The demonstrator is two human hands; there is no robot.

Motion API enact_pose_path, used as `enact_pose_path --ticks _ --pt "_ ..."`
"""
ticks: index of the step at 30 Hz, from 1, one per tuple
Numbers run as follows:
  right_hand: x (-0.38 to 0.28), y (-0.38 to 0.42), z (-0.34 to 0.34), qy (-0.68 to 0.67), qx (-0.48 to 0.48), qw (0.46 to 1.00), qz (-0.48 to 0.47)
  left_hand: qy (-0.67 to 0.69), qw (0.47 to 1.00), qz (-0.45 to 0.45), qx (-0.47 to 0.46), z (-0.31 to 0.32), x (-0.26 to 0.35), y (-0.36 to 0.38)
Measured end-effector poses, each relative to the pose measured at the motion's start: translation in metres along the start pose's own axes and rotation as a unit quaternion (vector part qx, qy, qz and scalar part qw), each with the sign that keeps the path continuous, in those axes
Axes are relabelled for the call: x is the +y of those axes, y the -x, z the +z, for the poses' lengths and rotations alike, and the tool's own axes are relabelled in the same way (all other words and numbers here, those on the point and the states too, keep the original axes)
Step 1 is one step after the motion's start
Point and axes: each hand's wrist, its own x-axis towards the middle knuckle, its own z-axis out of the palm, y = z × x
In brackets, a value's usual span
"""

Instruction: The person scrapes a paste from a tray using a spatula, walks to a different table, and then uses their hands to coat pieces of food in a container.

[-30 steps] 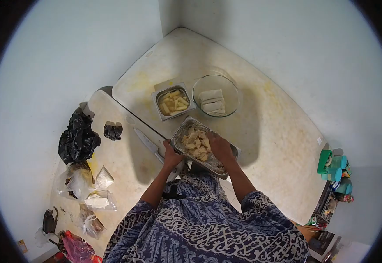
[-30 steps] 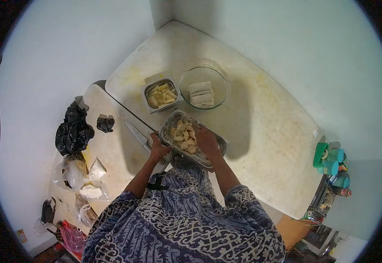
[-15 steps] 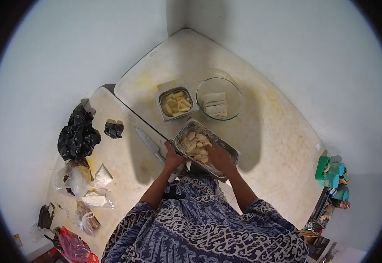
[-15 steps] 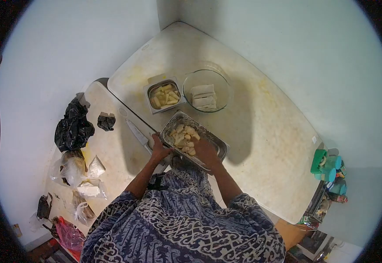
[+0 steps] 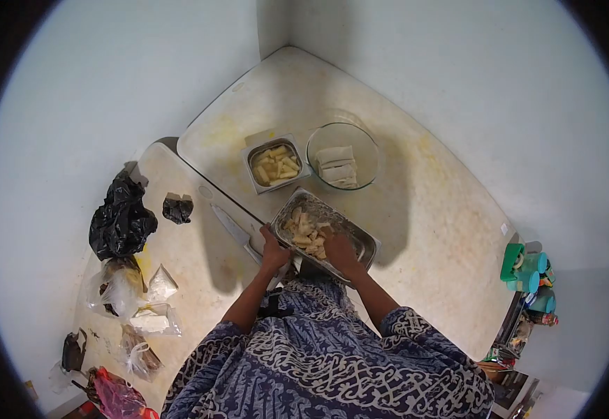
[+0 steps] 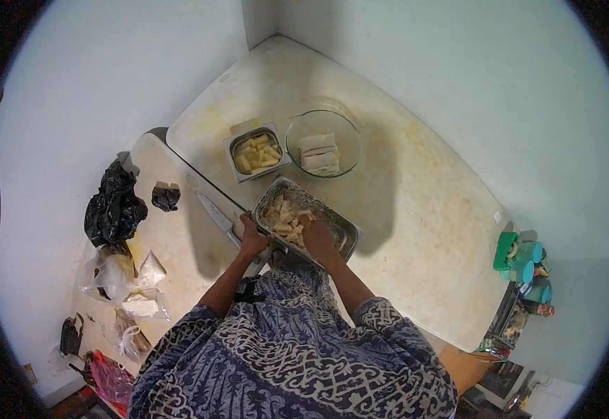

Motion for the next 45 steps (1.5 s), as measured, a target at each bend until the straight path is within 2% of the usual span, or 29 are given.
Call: enact_pose_path --ticks 1,3,6,10,13,15,16,18,21,23,25,28,31,34,37,40,41,43,45 --pt "-0.007 0.006 -0.009 0.007 -0.047 0.999 0.007 0.01 1.0 0.019 0.004 0.004 -0.009 -0.003" --pt "-0.023 0.023 -0.036 0.017 -0.041 0.999 0.007 0.032 0.998 0.056 0.017 0.012 -0.027 -0.009" --pt "-0.011 0.036 -0.049 0.012 0.005 1.0 0.01 0.021 0.995 0.088 0.041 0.009 -0.014 0.0" --pt "0.003 0.043 -0.064 0.013 0.092 0.995 0.039 0.051 0.997 0.058 0.008 0.006 -0.002 -0.002" --pt "0.009 0.034 -0.058 0.031 0.021 0.997 0.061 0.043 0.997 0.071 0.009 0.011 -0.005 -0.007" --pt "0.019 0.024 -0.031 0.069 0.058 0.996 0.027 0.017 0.996 0.087 0.019 0.016 -0.016 -0.016" --pt "0.02 0.02 -0.022 0.088 0.076 0.993 0.009 0.041 0.997 0.065 -0.004 0.012 -0.009 -0.013" --pt "0.024 0.007 -0.014 0.07 0.083 0.994 0.031 0.09 0.995 0.02 -0.05 0.002 0.004 -0.009" --pt "0.031 -0.016 -0.01 0.003 0.056 0.993 0.105 0.102 0.993 0.001 -0.059 0.002 0.003 -0.009" --pt "0.036 -0.019 -0.017 -0.037 0.054 0.991 0.12 0.091 0.995 0.019 -0.047 0.003 0.005 -0.006" --pt "0.002 -0.008 -0.07 -0.063 0.081 0.991 0.085 0.086 0.995 0.037 -0.033 0.003 0.003 -0.006" --pt "-0.002 0.003 -0.102 -0.06 -0.02 0.996 0.067 0.083 0.995 0.045 -0.025 0.005 -0.003 -0.008" --pt "0.014 0.018 -0.085 0.019 -0.036 0.999 -0.01 0.085 0.995 0.024 -0.034 0.005 -0.007 -0.012" --pt "0.022 0.021 -0.041 0.086 -0.041 0.995 -0.018 0.1 0.994 0.018 -0.047 0.005 -0.01 -0.013" --pt "0.018 0.021 -0.029 0.056 0.053 0.997 -0.001 0.093 0.994 0.021 -0.05 0.002 -0.01 -0.015" --pt "0.011 0.011 -0.028 -0.032 0.04 0.996 0.075 0.082 0.995 0.026 -0.049 0.007 -0.018 -0.022" --pt "0.009 0.006 -0.026 -0.021 0.053 0.995 0.082 0.063 0.997 0.018 -0.05 0.006 -0.019 -0.022" --pt "0.004 -0.005 -0.023 0.0 0.08 0.993 0.091 0.057 0.997 0.014 -0.054 0.001 -0.011 -0.018" --pt "0.004 -0.015 -0.03 -0.037 0.103 0.993 0.045 0.081 0.995 0.021 -0.059 -0.001 -0.008 -0.014"
